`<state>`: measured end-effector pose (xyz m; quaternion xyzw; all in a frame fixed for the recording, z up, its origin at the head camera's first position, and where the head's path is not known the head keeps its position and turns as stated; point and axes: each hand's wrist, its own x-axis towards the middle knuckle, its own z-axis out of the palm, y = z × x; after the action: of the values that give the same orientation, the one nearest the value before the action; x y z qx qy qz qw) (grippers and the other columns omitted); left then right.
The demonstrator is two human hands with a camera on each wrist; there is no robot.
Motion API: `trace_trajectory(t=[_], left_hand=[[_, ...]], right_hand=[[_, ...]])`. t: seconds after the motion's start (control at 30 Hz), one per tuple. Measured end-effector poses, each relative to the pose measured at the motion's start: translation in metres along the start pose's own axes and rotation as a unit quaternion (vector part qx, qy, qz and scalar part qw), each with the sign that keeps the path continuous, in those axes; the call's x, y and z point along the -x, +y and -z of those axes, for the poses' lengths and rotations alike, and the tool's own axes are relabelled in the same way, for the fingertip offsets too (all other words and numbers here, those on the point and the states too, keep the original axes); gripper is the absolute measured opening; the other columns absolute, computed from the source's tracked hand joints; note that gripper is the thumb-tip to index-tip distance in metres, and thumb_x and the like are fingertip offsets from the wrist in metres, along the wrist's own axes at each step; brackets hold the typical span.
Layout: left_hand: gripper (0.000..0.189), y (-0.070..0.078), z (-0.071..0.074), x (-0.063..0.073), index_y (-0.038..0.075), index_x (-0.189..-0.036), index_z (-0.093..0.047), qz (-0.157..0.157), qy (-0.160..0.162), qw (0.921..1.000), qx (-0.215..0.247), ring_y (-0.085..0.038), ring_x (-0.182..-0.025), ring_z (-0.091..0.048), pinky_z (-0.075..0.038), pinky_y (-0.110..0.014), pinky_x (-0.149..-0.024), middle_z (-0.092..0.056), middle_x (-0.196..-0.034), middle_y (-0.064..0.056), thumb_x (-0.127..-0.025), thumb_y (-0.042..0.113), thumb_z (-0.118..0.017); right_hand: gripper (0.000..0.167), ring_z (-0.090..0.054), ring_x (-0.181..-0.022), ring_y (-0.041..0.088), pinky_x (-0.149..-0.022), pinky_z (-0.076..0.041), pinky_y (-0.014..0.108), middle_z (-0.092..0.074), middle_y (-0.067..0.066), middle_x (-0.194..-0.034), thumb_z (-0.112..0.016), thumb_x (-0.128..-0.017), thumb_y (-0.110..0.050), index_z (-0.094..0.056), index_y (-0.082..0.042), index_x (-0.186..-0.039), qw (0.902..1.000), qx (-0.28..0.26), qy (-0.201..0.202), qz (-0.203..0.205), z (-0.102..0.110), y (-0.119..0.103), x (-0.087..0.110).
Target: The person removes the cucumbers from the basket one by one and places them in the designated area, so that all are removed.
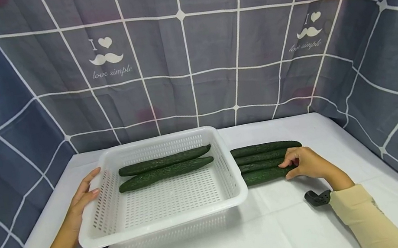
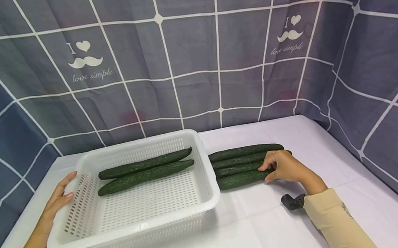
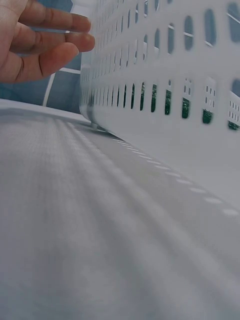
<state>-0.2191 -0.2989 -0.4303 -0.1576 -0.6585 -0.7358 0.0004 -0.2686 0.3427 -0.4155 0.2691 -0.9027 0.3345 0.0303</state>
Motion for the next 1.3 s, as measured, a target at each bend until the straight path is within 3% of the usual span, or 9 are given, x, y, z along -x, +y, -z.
trace_trajectory(t=[0.2,0.47,0.83,1.03,1.3], left_hand=[[0.057,0.001,-0.001,0.001,0.037,-0.163,-0.039,-0.002,-0.001,1.0000,-0.007,-0.008,-0.127,-0.051,-0.051,-0.028,-0.091,-0.035,-0.155,0.009,-0.114,0.008,-0.034],[0.056,0.002,0.001,0.002,0.041,-0.163,-0.037,0.011,0.004,0.9997,-0.020,-0.010,-0.125,-0.049,-0.051,-0.029,-0.090,-0.035,-0.154,0.010,-0.114,0.012,-0.035],[0.056,0.002,-0.001,0.001,0.040,-0.164,-0.036,0.010,0.005,0.9996,-0.025,-0.011,-0.126,-0.049,-0.052,-0.030,-0.090,-0.034,-0.155,0.010,-0.114,0.013,-0.036],[0.057,0.002,-0.003,0.001,0.040,-0.165,-0.035,0.019,0.010,0.9993,-0.029,-0.013,-0.129,-0.046,-0.051,-0.030,-0.091,-0.031,-0.157,0.009,-0.114,0.013,-0.036],[0.057,0.004,-0.001,0.002,0.040,-0.166,-0.032,0.025,0.011,0.9984,-0.049,-0.013,-0.129,-0.044,-0.050,-0.030,-0.091,-0.027,-0.160,0.007,-0.115,0.017,-0.037]], right_hand=[[0.031,-0.050,-0.073,0.007,-0.066,-0.045,0.027,-0.062,-0.006,-0.083,-0.097,-0.070,0.003,-0.084,-0.003,-0.098,0.9996,0.011,-0.017,-0.019,0.000,-0.001,-0.002],[0.031,-0.051,-0.073,0.006,-0.066,-0.046,0.027,-0.063,-0.004,-0.087,-0.096,-0.075,-0.002,-0.082,-0.003,-0.103,0.9994,-0.003,-0.034,-0.009,0.005,0.001,-0.001],[0.024,-0.065,-0.080,0.010,-0.071,-0.054,0.027,-0.070,0.000,-0.096,-0.082,-0.095,-0.003,-0.077,0.003,-0.118,0.9971,-0.074,-0.004,-0.018,0.009,-0.002,0.001],[0.022,-0.069,-0.082,0.011,-0.073,-0.056,0.027,-0.073,0.000,-0.096,-0.078,-0.098,-0.005,-0.077,0.003,-0.119,0.9969,-0.075,-0.004,-0.023,0.011,-0.007,0.001],[0.022,-0.069,-0.089,0.007,-0.078,-0.056,0.026,-0.077,0.008,-0.101,-0.077,-0.100,-0.008,-0.077,0.003,-0.119,0.9975,-0.070,-0.004,0.009,0.013,-0.024,-0.007]])
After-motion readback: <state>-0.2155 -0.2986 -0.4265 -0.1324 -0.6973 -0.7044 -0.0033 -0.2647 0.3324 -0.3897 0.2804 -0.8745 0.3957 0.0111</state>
